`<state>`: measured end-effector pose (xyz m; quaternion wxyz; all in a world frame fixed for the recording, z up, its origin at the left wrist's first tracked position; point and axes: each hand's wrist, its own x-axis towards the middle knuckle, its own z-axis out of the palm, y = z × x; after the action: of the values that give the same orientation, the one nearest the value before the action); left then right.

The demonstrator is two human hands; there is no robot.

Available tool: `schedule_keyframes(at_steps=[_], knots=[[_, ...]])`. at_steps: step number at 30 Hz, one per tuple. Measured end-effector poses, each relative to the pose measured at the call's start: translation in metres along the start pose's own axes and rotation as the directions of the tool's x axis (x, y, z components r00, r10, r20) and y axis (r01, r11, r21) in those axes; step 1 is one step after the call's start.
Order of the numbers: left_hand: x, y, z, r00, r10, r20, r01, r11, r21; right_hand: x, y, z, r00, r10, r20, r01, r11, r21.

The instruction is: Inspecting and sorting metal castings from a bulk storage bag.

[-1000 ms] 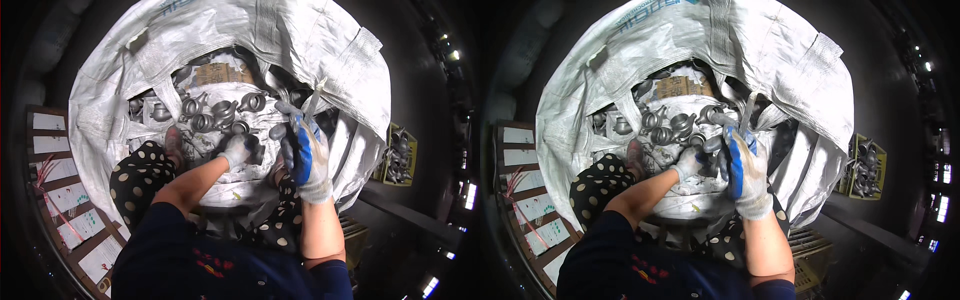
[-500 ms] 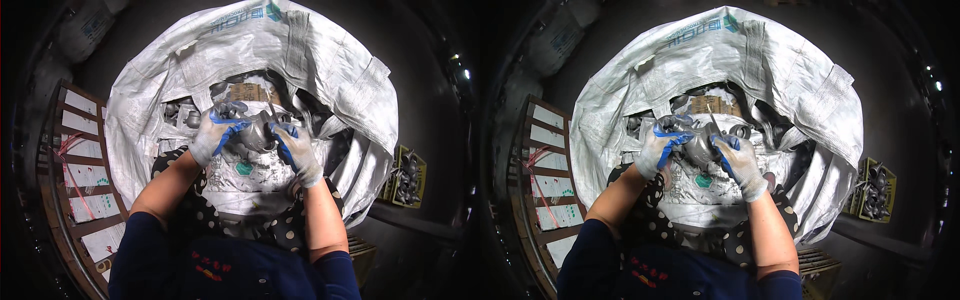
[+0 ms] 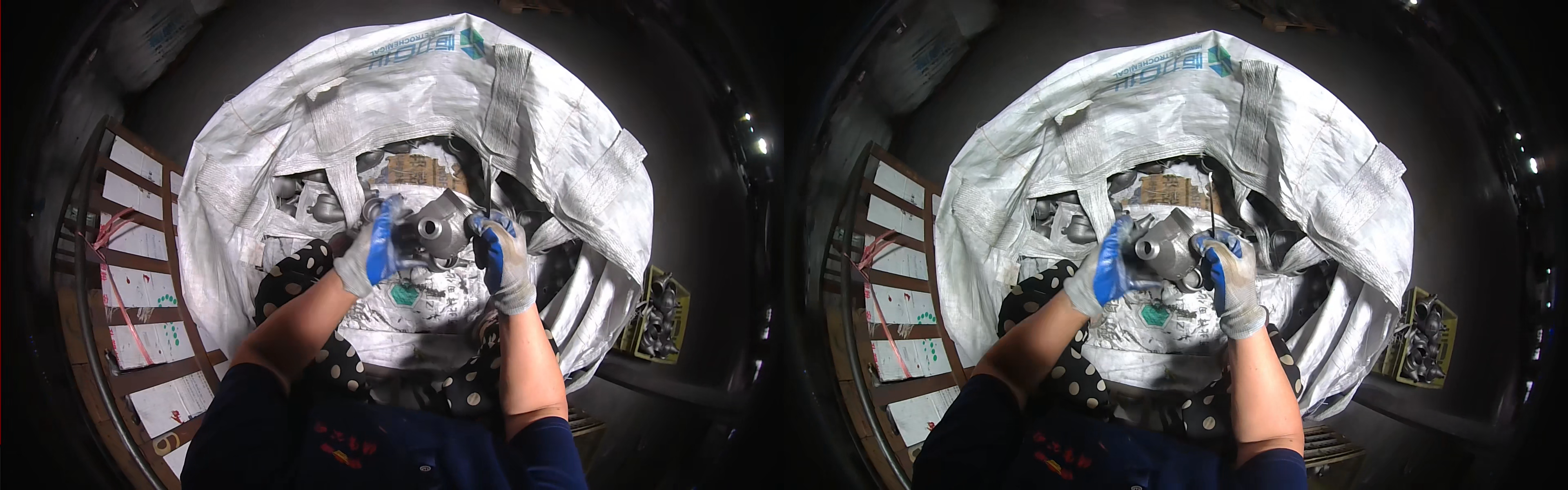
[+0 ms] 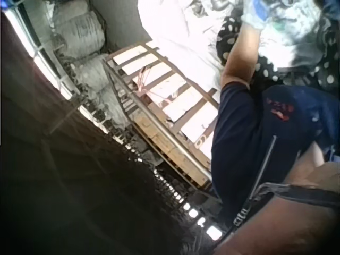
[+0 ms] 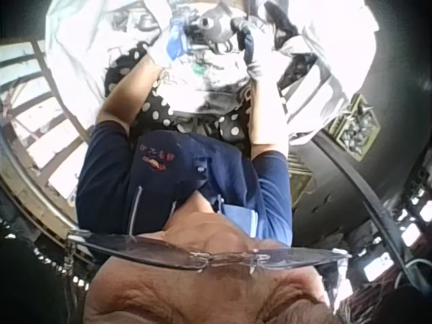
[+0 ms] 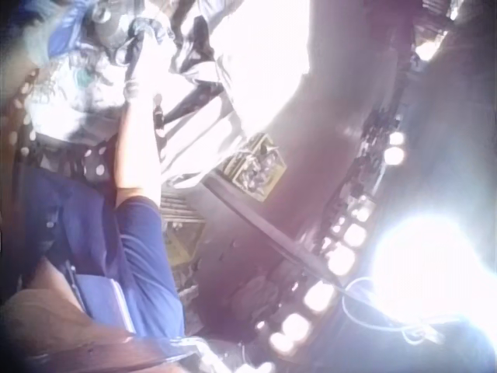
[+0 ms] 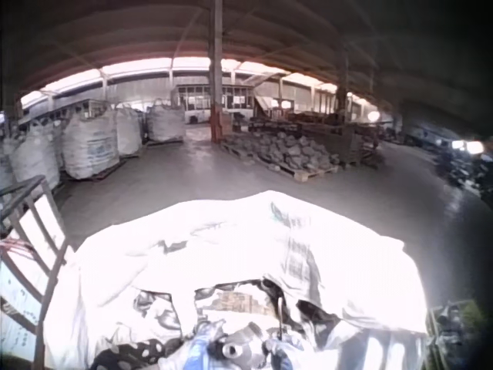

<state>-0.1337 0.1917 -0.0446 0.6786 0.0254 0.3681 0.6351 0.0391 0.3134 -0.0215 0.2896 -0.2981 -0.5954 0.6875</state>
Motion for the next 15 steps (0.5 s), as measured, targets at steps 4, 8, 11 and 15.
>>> schedule_keyframes(at_steps=[4, 8, 11, 15], knots=[[-0.001, -0.014, 0.02, 0.954, 0.047, 0.297, 0.076, 0.917, -0.391, 0.0, 0.01, 0.001, 0.971, -0.192, 0.143, 0.217, 0.958, -0.185], [0.012, 0.004, 0.004, 0.964, 0.218, 0.15, -0.159, 0.93, -0.331, -0.003, -0.019, 0.028, 0.997, 0.032, 0.073, -0.048, 0.974, 0.22], [0.009, 0.011, 0.008, 0.932, 0.358, 0.056, -0.323, 0.891, -0.318, 0.001, -0.008, 0.021, 0.999, -0.002, -0.053, 0.013, 0.979, 0.204], [0.001, 0.023, 0.008, 0.905, 0.424, 0.049, -0.391, 0.87, -0.301, -0.003, 0.0, 0.014, 0.943, -0.264, 0.205, 0.334, 0.737, -0.588]])
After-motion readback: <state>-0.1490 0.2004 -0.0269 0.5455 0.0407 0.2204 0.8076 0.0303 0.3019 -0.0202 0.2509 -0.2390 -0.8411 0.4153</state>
